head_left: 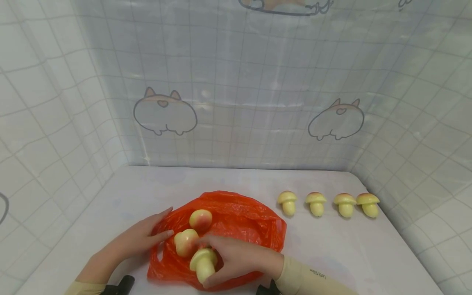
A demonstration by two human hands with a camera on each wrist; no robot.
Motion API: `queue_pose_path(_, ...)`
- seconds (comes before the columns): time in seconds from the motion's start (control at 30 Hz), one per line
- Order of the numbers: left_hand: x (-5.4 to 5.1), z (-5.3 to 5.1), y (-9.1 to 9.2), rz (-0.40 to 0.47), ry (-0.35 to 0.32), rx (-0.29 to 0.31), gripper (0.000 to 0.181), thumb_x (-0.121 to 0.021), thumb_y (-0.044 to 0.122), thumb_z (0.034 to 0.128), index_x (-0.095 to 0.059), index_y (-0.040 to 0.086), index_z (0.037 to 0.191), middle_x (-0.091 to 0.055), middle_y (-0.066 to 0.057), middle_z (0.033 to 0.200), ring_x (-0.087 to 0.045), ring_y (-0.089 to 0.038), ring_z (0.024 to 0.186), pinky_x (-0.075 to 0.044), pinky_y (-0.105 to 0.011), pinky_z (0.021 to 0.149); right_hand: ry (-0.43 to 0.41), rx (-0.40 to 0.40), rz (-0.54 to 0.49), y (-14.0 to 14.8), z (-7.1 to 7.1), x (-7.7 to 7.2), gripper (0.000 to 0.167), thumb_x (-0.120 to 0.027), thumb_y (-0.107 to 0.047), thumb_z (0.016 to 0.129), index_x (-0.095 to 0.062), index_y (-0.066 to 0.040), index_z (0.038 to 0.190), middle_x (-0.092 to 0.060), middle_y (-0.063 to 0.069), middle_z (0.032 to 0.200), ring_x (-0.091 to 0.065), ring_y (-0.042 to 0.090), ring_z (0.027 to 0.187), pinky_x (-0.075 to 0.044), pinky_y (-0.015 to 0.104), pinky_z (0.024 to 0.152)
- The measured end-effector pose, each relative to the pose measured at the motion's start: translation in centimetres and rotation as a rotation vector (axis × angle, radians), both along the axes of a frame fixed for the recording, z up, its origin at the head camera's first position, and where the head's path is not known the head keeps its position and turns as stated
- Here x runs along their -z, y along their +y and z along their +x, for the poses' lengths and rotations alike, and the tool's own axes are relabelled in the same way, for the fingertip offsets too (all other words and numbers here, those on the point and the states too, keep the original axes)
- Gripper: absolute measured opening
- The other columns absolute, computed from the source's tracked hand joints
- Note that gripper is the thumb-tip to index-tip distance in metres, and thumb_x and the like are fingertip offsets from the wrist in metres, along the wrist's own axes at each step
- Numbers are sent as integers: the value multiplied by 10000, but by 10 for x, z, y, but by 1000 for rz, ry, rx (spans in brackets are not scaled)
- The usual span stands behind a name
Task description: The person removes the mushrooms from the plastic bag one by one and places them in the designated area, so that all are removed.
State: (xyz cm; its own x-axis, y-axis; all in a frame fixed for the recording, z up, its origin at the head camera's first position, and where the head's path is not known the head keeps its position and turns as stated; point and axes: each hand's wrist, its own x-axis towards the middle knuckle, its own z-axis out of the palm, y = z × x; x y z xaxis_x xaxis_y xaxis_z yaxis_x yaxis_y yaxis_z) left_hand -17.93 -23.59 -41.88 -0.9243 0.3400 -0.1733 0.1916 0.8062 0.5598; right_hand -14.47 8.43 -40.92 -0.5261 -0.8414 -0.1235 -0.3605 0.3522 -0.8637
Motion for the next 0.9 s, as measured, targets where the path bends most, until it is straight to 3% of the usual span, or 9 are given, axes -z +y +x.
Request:
queue_pose_path(0.27,-2,1,1,-2,12,1,859,-634,592,886,-348,117,1543,-465,-146,1472,-409,-411,1342,-395,-635,1015,106,-29,53,-1,3,-1,539,-777,-338,849,-518,-351,1321,-567,-236,1144,-544,-28,976,-504,204,782)
queue_pose_path(0.4,-1,1,1,-3,10,2,860,-632,595,886,-347,120,1544,-461,-145,1476,-406,-412,1344,-392,-639,1014,90,-18,20,2,4,-2,566,-784,-318,840,-509,-361,1333,-560,-232,1166,-539,-21,1000,-504,213,795)
queue_pose_path(0.6,0,0,0,-5,9,1,862,-630,601,885,-347,123,1544,-464,-146,1473,-409,-412,1342,-389,-640,1016,199,-31,-40,9,3,-9,612,-760,-272,859,-470,-354,1391,-510,-212,1248,-504,-16,1068,-501,213,843)
queue_pose_path(0.9,1,0,0,1,6,-3,866,-631,604,881,-348,125,1545,-467,-142,1472,-410,-412,1341,-395,-640,1010,191,96,-28,28,5,-21,620,-761,-261,850,-452,-413,1366,-480,-167,1261,-507,27,1063,-535,237,796)
